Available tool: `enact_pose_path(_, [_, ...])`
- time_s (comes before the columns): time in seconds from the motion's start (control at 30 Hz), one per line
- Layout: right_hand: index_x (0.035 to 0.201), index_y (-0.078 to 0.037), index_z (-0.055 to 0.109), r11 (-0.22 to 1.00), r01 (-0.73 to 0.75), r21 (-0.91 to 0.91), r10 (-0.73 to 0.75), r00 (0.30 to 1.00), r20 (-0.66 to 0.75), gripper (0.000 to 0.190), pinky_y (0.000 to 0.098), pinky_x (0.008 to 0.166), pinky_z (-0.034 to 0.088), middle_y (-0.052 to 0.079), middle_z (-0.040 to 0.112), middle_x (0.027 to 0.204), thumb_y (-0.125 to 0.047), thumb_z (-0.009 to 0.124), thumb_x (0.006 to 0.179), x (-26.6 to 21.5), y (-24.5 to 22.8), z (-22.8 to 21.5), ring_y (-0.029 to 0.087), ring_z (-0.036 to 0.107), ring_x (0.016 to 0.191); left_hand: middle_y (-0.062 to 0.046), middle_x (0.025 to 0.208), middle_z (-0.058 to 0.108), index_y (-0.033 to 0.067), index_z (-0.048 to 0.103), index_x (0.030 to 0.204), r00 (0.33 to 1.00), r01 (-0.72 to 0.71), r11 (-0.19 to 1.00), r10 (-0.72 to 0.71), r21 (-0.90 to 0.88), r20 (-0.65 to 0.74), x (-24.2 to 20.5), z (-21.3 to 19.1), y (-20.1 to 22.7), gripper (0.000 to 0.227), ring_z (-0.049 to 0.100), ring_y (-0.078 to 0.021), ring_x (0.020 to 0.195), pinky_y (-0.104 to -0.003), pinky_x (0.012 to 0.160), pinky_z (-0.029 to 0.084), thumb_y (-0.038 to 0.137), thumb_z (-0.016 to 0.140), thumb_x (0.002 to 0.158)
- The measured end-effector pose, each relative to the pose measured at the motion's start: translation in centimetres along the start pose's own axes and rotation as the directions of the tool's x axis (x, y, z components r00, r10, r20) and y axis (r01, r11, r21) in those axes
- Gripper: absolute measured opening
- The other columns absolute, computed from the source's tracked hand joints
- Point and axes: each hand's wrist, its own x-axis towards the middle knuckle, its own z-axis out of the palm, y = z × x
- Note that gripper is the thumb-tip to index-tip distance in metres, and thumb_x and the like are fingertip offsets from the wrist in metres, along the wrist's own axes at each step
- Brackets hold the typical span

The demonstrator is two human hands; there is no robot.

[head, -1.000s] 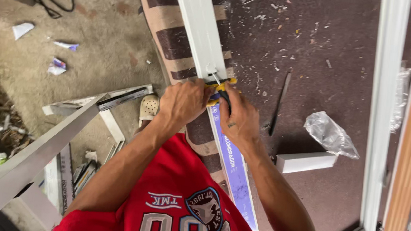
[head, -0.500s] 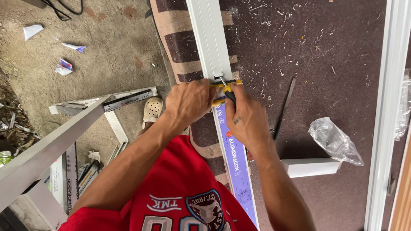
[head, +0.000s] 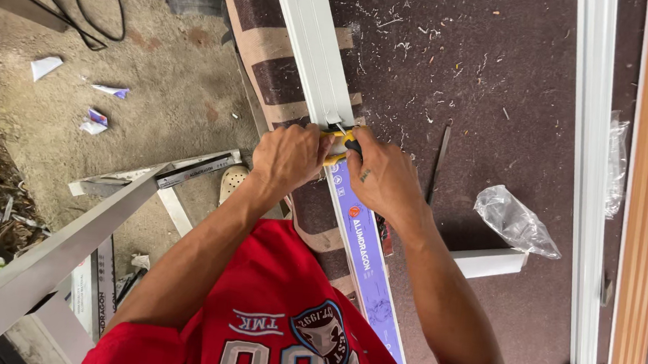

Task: The person uses a screwdriver to tighten screws on a long white aluminum profile clamped to a workbench. They then use a utility knife to cut and remove a strip of protective film from the profile's surface.

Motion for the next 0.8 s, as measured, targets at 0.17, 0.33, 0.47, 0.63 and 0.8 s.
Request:
enact_pose_path(0.17, [0.129, -0.005, 0.056, 0.997, 0.033, 0.069, -0.026, 0.995, -0.099, 0.033, 0.0552, 0.067, 0.056, 0.022, 0.072, 0.079, -0.017, 0.059, 0.099, -0.7, 0.6, 1.8, 0.043, 0.072, 0.071, -0.016, 0.062, 0.068, 0.0038, 0.067, 0.096, 1.000, -0.011, 1.000, 0.011, -0.024, -0.005, 0.0, 0.5, -0.3, 0.053, 0.071, -0.0352, 0.055, -0.048, 0.047, 0.057, 0.049, 0.041, 0.107])
enact_pose_path(0.33, [0.135, -0.004, 0.054, 0.979, 0.197, 0.061, -0.163, 0.920, -0.358, 0.037, 0.0525, 0.070, 0.058, 0.025, 0.073, 0.098, -0.016, 0.061, 0.100, -1.7, 1.9, 5.4, 0.043, 0.073, 0.084, -0.019, 0.067, 0.070, 0.0040, 0.069, 0.090, 0.993, -0.077, 0.996, 0.072, -0.045, -0.092, -0.3, 1.4, -0.8, 0.049, 0.071, -0.0410, 0.060, -0.051, 0.055, 0.057, 0.046, 0.049, 0.104])
enact_pose_path(0.47, [0.134, -0.002, 0.055, 0.992, 0.112, 0.060, -0.095, 0.967, -0.237, 0.039, 0.0560, 0.065, 0.055, 0.025, 0.071, 0.086, -0.016, 0.062, 0.098, -1.2, 1.4, 3.8, 0.045, 0.071, 0.074, -0.018, 0.063, 0.069, 0.0035, 0.069, 0.091, 0.992, -0.077, 0.996, 0.073, -0.038, -0.100, -0.2, 0.7, -0.4, 0.049, 0.070, -0.0385, 0.057, -0.050, 0.051, 0.056, 0.046, 0.049, 0.106])
enact_pose_path(0.63, [0.122, -0.004, 0.057, 0.998, 0.056, 0.029, -0.055, 0.998, -0.043, 0.026, 0.0562, 0.067, 0.057, 0.023, 0.071, 0.075, -0.017, 0.060, 0.099, 0.3, 0.3, 0.3, 0.045, 0.072, 0.072, -0.013, 0.059, 0.067, 0.0045, 0.068, 0.092, 0.999, 0.015, 1.000, -0.014, -0.006, 0.030, 0.3, -0.2, 0.0, 0.054, 0.069, -0.0297, 0.051, -0.045, 0.044, 0.055, 0.050, 0.043, 0.107])
enact_pose_path(0.8, [0.125, -0.004, 0.057, 0.996, 0.068, 0.058, -0.059, 0.990, -0.131, 0.030, 0.0530, 0.068, 0.058, 0.024, 0.072, 0.086, -0.017, 0.059, 0.099, 0.0, 1.4, 2.4, 0.042, 0.073, 0.078, -0.013, 0.059, 0.067, 0.0044, 0.067, 0.093, 0.999, -0.032, 0.999, 0.033, 0.015, -0.017, 0.6, 0.6, -0.7, 0.052, 0.068, -0.0308, 0.050, -0.046, 0.044, 0.055, 0.049, 0.044, 0.107])
